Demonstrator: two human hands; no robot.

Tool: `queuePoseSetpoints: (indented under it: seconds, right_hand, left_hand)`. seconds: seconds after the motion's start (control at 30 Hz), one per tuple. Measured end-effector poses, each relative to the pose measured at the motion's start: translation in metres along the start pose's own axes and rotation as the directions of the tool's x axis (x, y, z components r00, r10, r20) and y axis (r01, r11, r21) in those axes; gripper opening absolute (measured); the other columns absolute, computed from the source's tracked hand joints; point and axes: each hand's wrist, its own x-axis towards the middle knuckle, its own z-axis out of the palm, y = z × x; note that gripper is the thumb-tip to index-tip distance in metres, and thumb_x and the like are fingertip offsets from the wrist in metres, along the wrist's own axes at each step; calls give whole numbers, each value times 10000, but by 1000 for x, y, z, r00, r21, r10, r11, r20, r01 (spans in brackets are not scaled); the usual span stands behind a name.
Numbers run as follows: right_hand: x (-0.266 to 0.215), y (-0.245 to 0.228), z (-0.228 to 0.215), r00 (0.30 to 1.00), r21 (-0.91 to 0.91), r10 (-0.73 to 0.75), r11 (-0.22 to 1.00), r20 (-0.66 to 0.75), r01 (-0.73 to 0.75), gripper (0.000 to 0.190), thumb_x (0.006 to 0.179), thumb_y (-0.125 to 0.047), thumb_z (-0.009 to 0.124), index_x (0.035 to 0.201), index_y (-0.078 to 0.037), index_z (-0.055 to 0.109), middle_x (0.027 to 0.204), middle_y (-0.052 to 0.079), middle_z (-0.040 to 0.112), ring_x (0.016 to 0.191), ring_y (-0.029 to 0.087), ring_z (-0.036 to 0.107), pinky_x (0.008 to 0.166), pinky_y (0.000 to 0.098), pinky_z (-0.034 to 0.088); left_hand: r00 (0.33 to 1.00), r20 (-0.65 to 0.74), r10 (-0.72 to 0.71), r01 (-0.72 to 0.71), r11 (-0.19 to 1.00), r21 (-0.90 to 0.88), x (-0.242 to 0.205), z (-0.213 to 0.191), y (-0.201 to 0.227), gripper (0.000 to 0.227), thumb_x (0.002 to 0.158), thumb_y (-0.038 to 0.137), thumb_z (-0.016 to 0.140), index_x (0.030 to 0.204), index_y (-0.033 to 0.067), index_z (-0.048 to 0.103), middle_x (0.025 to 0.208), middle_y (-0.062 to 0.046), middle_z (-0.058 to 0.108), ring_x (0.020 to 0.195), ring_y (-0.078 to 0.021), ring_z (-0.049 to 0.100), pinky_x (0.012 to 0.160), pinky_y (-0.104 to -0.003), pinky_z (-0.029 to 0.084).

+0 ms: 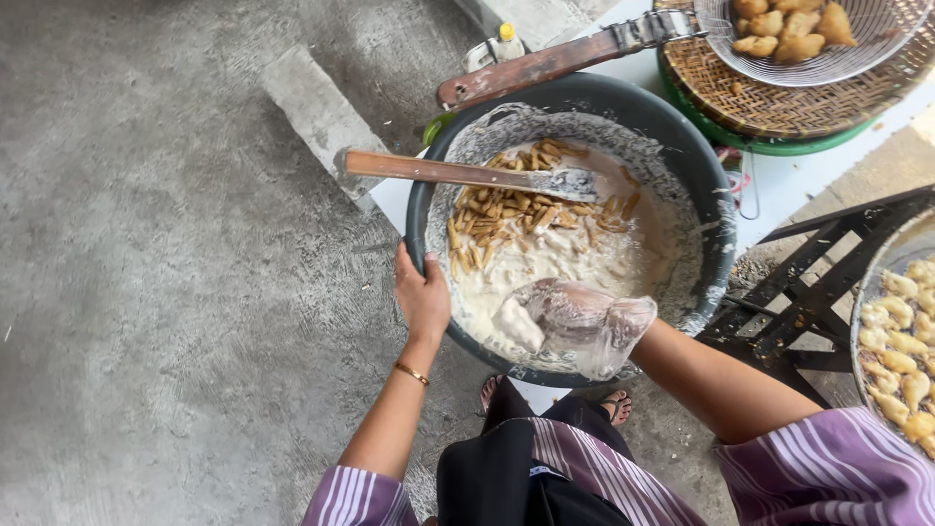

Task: The person puts fried items into a paper bag, then mixes pieces of food in a large bowl of batter and drops them into a pan of hot oil.

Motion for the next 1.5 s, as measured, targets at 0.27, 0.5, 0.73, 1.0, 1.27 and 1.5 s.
queuePoseSetpoints:
  seconds: [0.27,0.5,0.73,1.0,1.27,1.5]
  right_hand:
    - [-24,-36,-27,938,868,338,441,74,-227,436,994,-293,504,1371,-91,587,1204,194,730,890,242,680,730,301,532]
    - [58,-63,41,919,538,371,805,-132,-247,379,1006,-284,544,1224,-7,683,1131,130,730,895,175,679,818,286,549]
    - [67,-103,58,902,321,426,866,-73,-383,312,939,-316,652,996,-19,728,771,111,713,668,231,628,583,358,496]
    - [59,-79,41,999,473,-45,880,19,30,106,861,-90,706,915,-5,738,779,94,681,698,140,621,616,275,513]
    - [33,-92,35,992,585,-28,809,125,-51,55,915,-76,652,874,-67,688,786,40,653,687,115,605,601,270,511]
    - [-4,-127,3,939,695,-340,687,50,212,195,1043,-67,685,859,-23,640,923,81,641,876,168,619,750,269,503]
  left_hand:
    - [995,19,-102,102,995,-13,-1,-7,16,597,1014,265,546,1513,-17,381,1229,-264,650,1002,-374,689,860,-477,541]
    - [998,4,-59,59,995,80,1,4,-6,595,1026,283,520,1505,-38,374,1203,-253,670,1023,-378,672,863,-476,531]
    - [988,82,-131,131,991,11,-2,-1,10,602,1028,271,468,1525,-36,321,1232,-226,642,1049,-332,676,891,-442,537]
    - [996,42,-74,75,997,-11,-1,1,8,612,1016,263,492,1515,-61,344,1342,-276,595,1174,-393,628,995,-473,492]
    - [1000,-18,-21,22,1000,18,2,7,-10,609,1021,285,532,1498,-61,374,1377,-305,570,1187,-436,610,996,-487,483]
    - [995,36,-97,99,993,-69,-2,-8,15,583,1006,254,525,1495,-36,396,1161,-236,673,944,-332,706,817,-454,547]
